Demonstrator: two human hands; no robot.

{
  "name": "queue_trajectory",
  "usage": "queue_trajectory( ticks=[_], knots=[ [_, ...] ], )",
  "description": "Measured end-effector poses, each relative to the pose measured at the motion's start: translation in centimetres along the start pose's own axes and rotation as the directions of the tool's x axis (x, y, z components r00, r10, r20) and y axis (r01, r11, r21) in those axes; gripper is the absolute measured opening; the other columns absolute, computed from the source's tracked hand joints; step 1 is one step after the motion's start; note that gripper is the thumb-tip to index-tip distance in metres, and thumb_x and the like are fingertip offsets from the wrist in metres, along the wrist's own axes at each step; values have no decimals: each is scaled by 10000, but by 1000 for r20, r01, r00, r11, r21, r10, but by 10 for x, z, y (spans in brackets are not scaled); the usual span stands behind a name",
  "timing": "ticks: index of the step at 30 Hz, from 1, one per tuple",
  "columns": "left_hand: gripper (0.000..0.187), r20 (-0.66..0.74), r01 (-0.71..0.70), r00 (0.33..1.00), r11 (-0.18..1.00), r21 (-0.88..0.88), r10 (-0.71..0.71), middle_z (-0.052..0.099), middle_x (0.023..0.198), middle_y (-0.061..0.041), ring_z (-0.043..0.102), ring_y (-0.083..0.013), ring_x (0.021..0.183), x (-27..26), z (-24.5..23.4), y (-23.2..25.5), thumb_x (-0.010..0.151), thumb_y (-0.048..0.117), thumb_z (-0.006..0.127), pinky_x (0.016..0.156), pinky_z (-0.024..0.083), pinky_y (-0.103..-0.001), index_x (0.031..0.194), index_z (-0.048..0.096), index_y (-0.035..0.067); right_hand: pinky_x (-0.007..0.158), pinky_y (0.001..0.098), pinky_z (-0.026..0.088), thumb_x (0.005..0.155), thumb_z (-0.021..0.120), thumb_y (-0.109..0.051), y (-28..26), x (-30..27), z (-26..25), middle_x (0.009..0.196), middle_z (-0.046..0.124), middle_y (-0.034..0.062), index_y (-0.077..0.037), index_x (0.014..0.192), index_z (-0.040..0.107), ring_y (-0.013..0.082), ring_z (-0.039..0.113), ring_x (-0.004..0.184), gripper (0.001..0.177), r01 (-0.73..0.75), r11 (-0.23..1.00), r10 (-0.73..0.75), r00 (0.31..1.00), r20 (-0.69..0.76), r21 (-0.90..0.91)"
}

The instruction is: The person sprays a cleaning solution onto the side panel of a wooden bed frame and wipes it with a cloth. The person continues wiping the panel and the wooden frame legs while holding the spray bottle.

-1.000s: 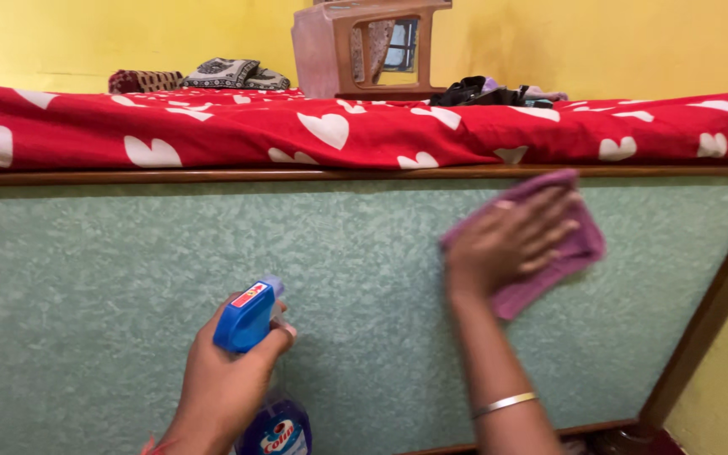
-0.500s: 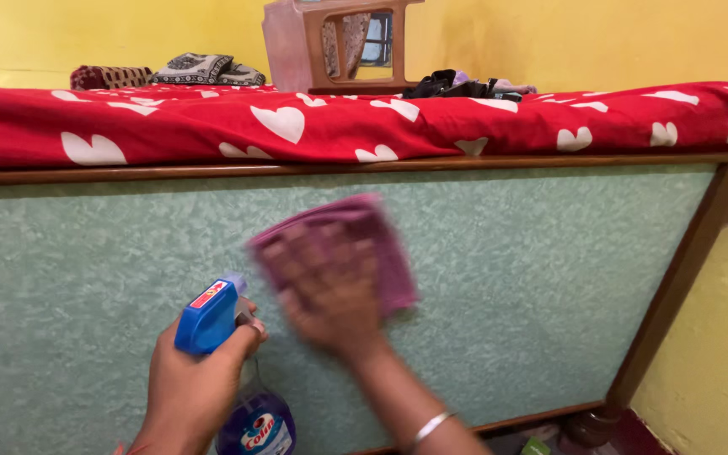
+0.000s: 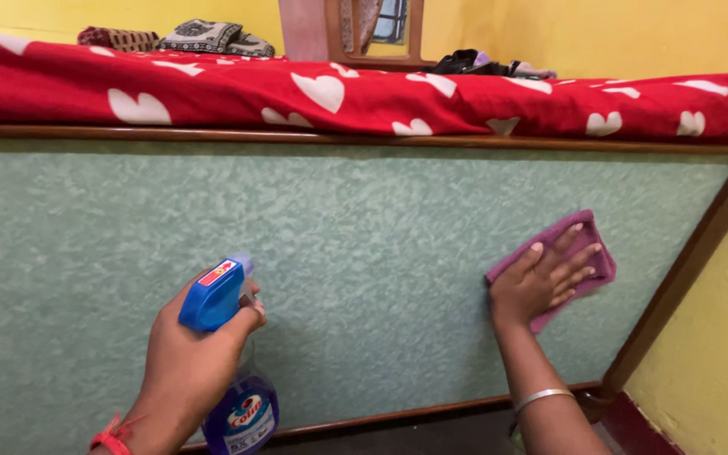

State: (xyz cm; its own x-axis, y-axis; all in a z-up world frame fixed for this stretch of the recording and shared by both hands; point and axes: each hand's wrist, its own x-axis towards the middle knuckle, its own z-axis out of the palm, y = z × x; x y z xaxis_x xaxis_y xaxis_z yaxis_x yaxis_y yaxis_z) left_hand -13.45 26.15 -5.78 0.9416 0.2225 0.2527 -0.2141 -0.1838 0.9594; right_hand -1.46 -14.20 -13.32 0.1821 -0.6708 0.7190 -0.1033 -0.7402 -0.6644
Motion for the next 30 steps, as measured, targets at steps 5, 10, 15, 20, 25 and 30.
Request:
queue_trajectory(
  ticks=[5, 10, 15, 20, 25, 30],
  knots=[
    [244, -6, -82, 997, 996, -44, 82, 773, 898, -34, 721, -125, 840, -4, -1, -3, 759, 103, 754, 791, 548, -297, 998, 754, 53, 1320, 595, -11, 1114, 336, -440, -64, -65, 6, 1761, -16, 148, -256, 1678, -41, 399, -56, 1611, 703, 261, 962, -258, 965, -40, 83],
    [244, -10, -92, 996, 991, -96, 92, 768, 887, -35, 722, -123, 807, -11, 19, -8, 763, 100, 750, 751, 567, -298, 1002, 748, 57, 1230, 690, -29, 1004, 521, -434, -136, -185, -11, 1721, 136, 136, -374, 1578, 372, 443, 29, 1583, 596, 707, 652, -743, 667, 49, 275],
    [219, -31, -58, 998, 998, -10, 58, 773, 887, -28, 712, -117, 801, -19, 25, -13, 770, 95, 763, 743, 549, -300, 984, 754, 53, 1255, 638, 14, 959, 602, -468, -137, -215, -11, 1715, 265, -29, -360, 1536, 502, 357, 153, 1597, 595, 899, 391, -900, 330, 284, 196],
    [190, 13, -6, 1000, 1000, 0, 6, 792, 861, -45, 730, -127, 809, -17, 16, -19, 776, 110, 761, 766, 558, -297, 958, 777, 58, 1262, 605, -7, 1030, 528, -597, -66, -160, -4, 1740, 170, 28, -407, 1593, 409, 386, 51, 1596, 606, 891, 408, -913, 402, 73, 197],
    [168, 61, -21, 998, 999, 38, 19, 790, 870, -24, 712, -118, 823, -9, -5, -23, 757, 80, 742, 773, 542, -292, 910, 806, 56, 1256, 619, 73, 1025, 451, -554, 57, -100, -14, 1722, 87, 190, -294, 1650, 194, 476, 97, 1569, 725, 709, 703, -708, 692, 140, 50],
    [159, 37, -35, 999, 995, 91, 31, 787, 832, 6, 708, -96, 800, -13, -34, -25, 737, 77, 733, 749, 535, -283, 878, 805, 75, 1234, 614, 131, 1081, 333, -430, 111, -103, -7, 1727, 12, 260, -88, 1667, 69, 521, 79, 1577, 728, 216, 970, -189, 958, 216, -109]
  ],
)
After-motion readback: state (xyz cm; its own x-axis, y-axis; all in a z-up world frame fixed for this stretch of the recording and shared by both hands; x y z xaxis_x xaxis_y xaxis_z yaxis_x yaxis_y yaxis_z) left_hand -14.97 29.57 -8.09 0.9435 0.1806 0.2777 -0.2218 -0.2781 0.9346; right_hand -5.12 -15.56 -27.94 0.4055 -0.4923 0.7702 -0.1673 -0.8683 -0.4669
